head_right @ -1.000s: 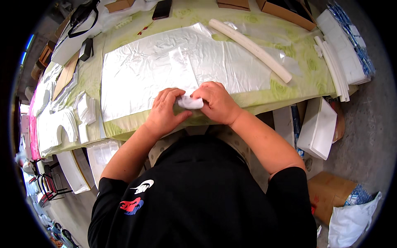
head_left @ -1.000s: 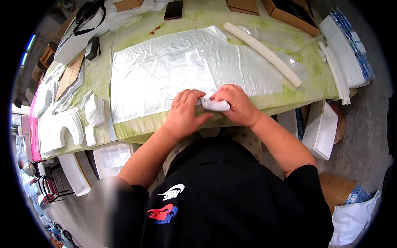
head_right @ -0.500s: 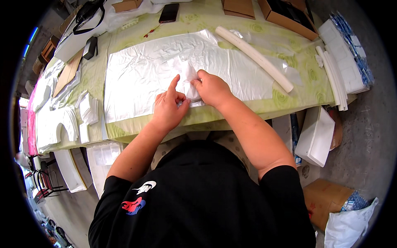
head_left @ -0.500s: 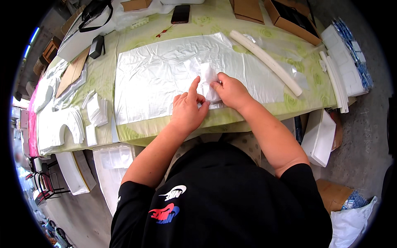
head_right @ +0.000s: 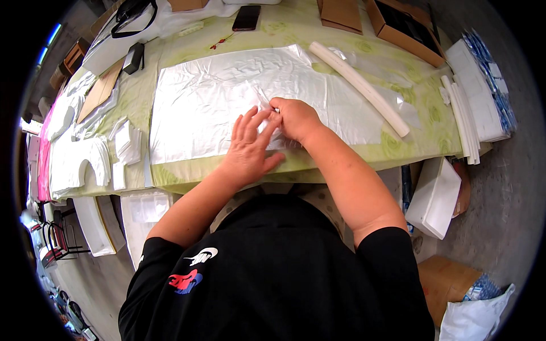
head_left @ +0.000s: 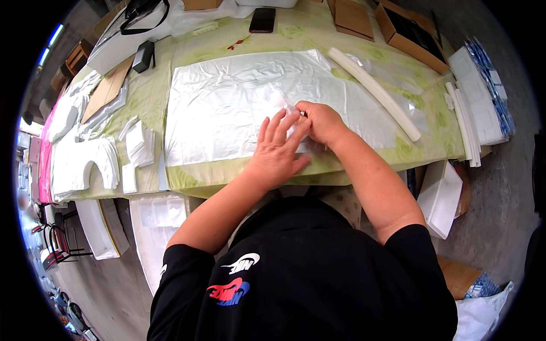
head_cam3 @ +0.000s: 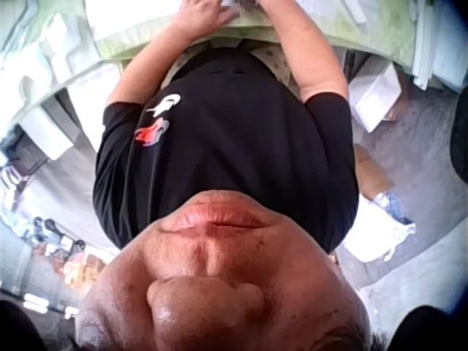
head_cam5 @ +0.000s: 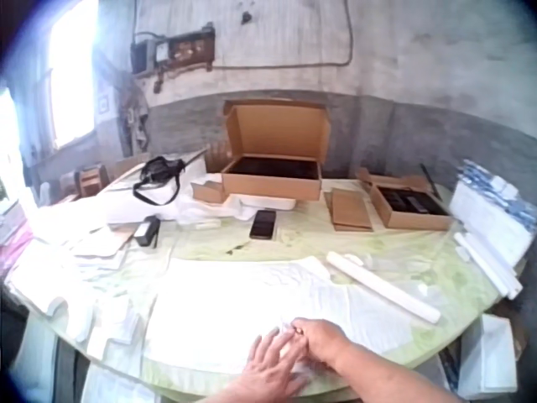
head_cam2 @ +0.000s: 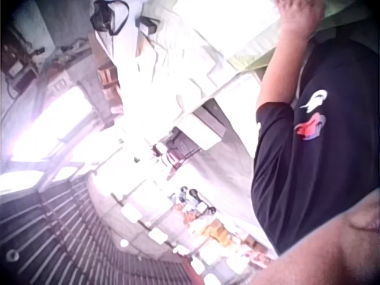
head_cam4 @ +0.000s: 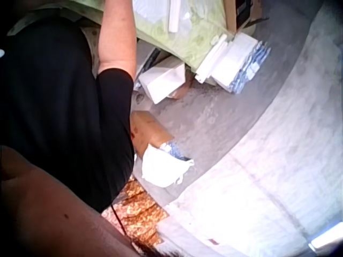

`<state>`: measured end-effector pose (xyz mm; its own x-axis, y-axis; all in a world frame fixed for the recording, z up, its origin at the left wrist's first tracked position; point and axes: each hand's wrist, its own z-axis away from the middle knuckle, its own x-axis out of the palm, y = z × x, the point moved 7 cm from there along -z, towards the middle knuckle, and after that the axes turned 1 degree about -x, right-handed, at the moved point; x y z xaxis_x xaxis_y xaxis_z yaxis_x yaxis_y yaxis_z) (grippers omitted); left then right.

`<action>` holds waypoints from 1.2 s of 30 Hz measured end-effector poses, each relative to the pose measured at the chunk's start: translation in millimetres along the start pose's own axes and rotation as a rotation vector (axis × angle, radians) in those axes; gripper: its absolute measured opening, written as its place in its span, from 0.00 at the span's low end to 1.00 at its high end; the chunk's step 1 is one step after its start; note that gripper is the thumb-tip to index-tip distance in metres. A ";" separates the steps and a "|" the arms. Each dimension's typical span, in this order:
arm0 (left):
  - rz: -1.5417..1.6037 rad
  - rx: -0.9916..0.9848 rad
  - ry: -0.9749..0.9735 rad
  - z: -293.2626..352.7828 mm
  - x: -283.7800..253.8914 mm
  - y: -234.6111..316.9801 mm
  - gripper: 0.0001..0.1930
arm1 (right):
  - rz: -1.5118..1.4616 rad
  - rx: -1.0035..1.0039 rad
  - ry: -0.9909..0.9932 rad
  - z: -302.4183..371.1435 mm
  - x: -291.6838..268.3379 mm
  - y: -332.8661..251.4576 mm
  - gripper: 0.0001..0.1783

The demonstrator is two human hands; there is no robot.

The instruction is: The person repeatedly wraps small white rectangular objects in clear plastic film on a table. They unroll the film, place an object, fold the film around it, and set the wrapped item aside. The process is repeated multiple times throughout the clip.

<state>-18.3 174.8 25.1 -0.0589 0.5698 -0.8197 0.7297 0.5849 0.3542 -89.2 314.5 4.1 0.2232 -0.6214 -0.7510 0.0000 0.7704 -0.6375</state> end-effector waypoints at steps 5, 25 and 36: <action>-0.055 -0.198 -0.252 -2.1 20.6 -12.1 0.52 | -0.038 0.084 0.014 3.7 -0.5 5.0 0.19; 0.097 0.172 -0.419 23.9 11.8 24.8 0.36 | 0.020 -0.533 0.444 161.3 -20.3 -8.5 0.17; 0.175 -0.124 -0.144 0.7 7.3 3.6 0.07 | 0.184 -0.476 0.448 135.7 -6.4 14.6 0.10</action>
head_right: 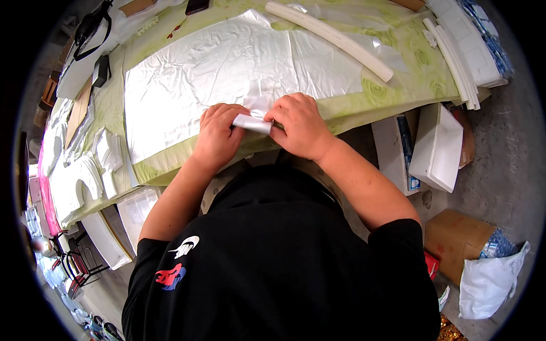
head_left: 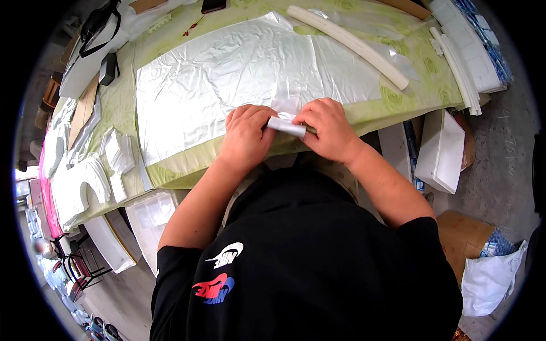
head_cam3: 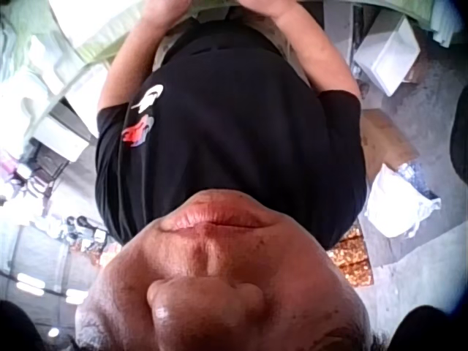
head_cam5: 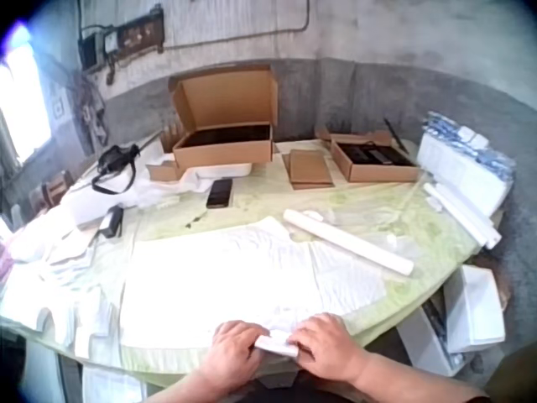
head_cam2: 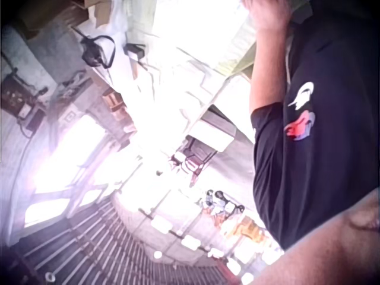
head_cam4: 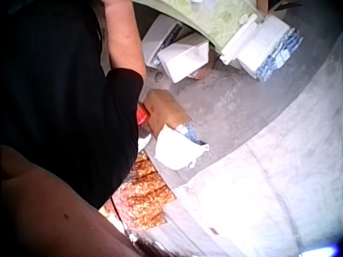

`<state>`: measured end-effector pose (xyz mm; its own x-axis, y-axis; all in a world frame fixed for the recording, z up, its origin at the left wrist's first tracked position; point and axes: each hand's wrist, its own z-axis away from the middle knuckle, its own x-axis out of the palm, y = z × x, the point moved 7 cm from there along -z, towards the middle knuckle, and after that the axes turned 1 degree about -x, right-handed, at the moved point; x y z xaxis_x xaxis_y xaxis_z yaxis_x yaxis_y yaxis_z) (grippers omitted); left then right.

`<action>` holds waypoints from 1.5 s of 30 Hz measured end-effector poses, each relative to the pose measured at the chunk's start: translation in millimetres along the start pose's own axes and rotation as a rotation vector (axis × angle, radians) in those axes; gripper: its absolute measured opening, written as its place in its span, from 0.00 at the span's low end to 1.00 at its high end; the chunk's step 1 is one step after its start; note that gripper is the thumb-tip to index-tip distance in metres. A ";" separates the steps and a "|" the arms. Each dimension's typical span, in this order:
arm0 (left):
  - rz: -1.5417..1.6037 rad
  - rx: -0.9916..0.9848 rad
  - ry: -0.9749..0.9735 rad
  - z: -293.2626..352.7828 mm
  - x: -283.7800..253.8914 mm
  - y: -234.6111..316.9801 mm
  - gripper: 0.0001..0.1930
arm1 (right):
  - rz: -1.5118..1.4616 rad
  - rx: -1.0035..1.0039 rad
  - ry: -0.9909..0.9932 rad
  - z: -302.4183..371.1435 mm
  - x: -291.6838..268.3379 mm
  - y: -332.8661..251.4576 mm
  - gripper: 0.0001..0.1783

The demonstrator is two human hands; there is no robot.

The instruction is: The person repeatedly wraps small white rectangular objects in clear plastic film on a table. They unroll the film, place an object, fold the film around it, and set the wrapped item aside. The process is repeated multiple times throughout the clip.

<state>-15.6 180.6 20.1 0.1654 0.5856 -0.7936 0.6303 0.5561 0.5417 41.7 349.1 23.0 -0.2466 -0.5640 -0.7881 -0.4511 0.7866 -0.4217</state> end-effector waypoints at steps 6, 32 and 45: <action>-0.115 -0.099 0.051 -10.3 3.6 -6.2 0.11 | 0.124 0.193 0.023 -8.4 8.4 8.7 0.12; 0.039 0.185 0.044 -5.0 -2.5 1.4 0.13 | -0.030 0.099 0.216 11.1 -0.3 0.5 0.21; -0.134 0.263 -0.089 0.5 6.8 11.9 0.22 | -0.016 0.078 0.188 12.3 0.6 -1.2 0.11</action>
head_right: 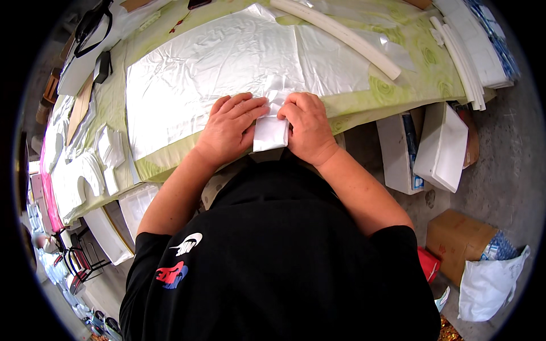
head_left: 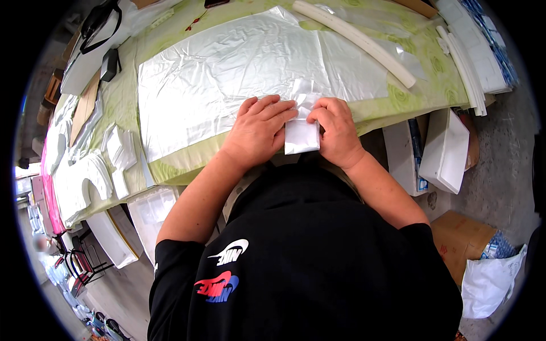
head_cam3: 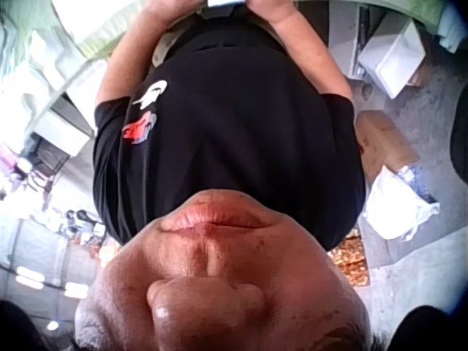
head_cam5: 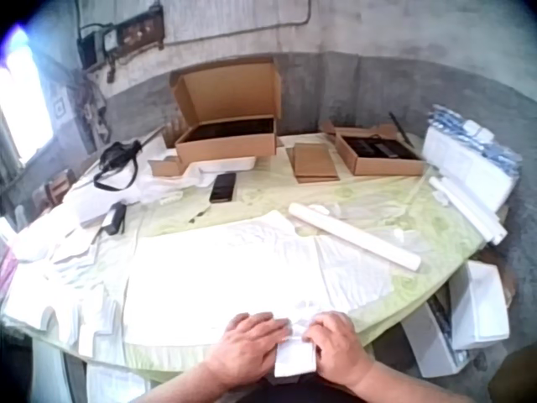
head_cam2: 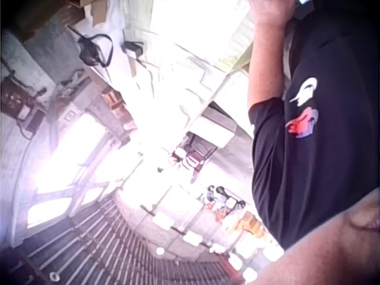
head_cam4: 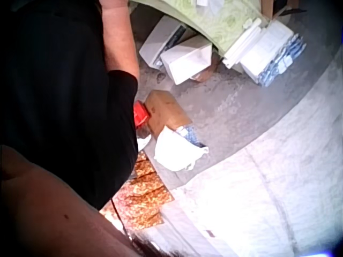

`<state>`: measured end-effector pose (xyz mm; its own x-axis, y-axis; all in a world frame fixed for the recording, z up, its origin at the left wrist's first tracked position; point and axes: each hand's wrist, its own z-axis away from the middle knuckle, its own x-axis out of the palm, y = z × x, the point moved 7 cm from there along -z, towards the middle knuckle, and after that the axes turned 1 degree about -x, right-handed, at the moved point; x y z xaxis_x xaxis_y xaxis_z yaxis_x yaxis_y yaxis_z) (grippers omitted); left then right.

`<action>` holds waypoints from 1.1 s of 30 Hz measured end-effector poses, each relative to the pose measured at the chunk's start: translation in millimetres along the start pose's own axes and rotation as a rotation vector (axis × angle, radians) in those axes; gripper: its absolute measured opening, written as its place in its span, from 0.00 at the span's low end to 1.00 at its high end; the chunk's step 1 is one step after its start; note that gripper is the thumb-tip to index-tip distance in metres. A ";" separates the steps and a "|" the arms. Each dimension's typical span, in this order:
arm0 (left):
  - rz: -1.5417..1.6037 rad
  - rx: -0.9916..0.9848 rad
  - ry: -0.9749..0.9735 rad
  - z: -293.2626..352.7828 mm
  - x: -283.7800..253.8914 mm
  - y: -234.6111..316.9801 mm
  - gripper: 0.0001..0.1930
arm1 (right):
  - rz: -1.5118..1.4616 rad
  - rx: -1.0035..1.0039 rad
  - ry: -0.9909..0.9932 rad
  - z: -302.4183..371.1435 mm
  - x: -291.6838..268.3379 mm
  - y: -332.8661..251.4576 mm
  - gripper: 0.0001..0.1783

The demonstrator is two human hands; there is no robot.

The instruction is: The person repeatedly wraps small white rectangular objects in clear plastic film on a table. They unroll the film, place an object, fold the film around it, and set the wrapped item aside. The process is repeated multiple times throughout the clip.

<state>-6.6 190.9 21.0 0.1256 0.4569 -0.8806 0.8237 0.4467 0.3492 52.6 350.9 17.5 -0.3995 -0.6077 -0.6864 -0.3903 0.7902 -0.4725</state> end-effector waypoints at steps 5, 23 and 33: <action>-0.022 0.006 -0.052 -2.0 2.5 4.9 0.23 | 0.031 -0.064 0.096 0.3 -8.9 -10.7 0.10; 0.065 -0.038 -0.100 -12.4 10.9 9.5 0.26 | -0.033 -0.048 0.002 8.2 -13.2 1.3 0.13; 0.059 -0.055 -0.048 -15.8 10.0 8.6 0.19 | 0.046 0.001 0.022 21.7 -18.7 6.0 0.15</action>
<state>-7.1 211.5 20.2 0.2000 0.4470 -0.8719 0.7828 0.4623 0.4166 75.6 368.7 15.5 -0.4349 -0.5720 -0.6955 -0.3700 0.8176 -0.4412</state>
